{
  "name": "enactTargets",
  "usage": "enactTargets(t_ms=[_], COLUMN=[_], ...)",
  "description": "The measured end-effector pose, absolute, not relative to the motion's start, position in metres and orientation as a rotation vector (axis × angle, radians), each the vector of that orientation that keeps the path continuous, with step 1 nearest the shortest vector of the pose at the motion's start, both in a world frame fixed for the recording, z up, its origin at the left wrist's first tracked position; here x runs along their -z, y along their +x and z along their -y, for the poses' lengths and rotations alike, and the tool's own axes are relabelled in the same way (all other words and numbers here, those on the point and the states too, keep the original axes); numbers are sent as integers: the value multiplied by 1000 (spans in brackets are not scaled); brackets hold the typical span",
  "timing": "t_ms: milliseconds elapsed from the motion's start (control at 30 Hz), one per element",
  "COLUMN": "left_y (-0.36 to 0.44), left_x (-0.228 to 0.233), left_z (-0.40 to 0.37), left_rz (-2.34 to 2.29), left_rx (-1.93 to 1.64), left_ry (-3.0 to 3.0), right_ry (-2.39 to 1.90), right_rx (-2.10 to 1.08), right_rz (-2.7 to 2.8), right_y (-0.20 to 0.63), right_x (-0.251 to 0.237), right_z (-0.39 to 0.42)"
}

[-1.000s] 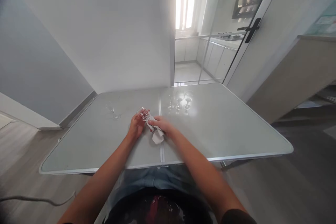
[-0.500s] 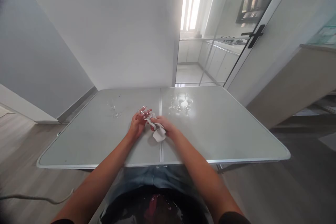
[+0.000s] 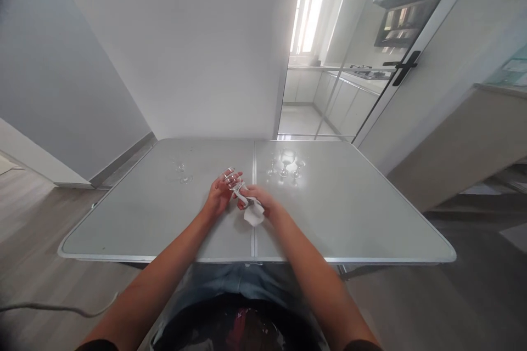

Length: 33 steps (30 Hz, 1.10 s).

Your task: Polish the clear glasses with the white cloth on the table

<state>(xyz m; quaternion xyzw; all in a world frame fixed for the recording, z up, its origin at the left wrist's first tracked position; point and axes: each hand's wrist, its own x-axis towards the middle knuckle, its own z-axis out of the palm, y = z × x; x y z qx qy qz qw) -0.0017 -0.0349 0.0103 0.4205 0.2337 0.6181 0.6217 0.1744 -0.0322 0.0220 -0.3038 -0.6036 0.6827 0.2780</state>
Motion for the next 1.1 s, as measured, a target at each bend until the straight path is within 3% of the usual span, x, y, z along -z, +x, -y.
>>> enactTargets(t_ms=[67,167,233,300,433,500,700,833,900,1033,1100], left_y=[0,2,1,0,0,1,4,3,2,0,1], left_x=[-8,-4,-4,-6,-10,-8,2,0,-3,-9,-10], left_z=[33,30,30,33,39,38,27,30,33,38,38], left_rz=[-576,-674,-665,-605,-507,-526,-751,-678,-612,-529,-512], left_rx=[-1481,-1583,-1596,-1557,-1422,-1439,-1608,-1604,-1569,-1477,-1471], left_ry=[977,976,969,960,958,954,943,954,954,939,932], right_ry=[-967,-1204,-1233,-1181,-847,-848,-1237,-1282,-1261,-932,-782], right_rx=[-1561,-864,-705,-990,-1874,-1879,-729,-407,-608,-1664,-1952], right_rz=[1679,1766,1763,1733,1533,1471,1792,1936,1872,1603,1475], right_y=[173,167,164,165,175,176,163,159,161,171,175], right_x=[-19,-16,-16,-18,-20,-19,-10,-10,-12,-21,-25], right_z=[32,34,36,37,35,33,35,40,41,36,35])
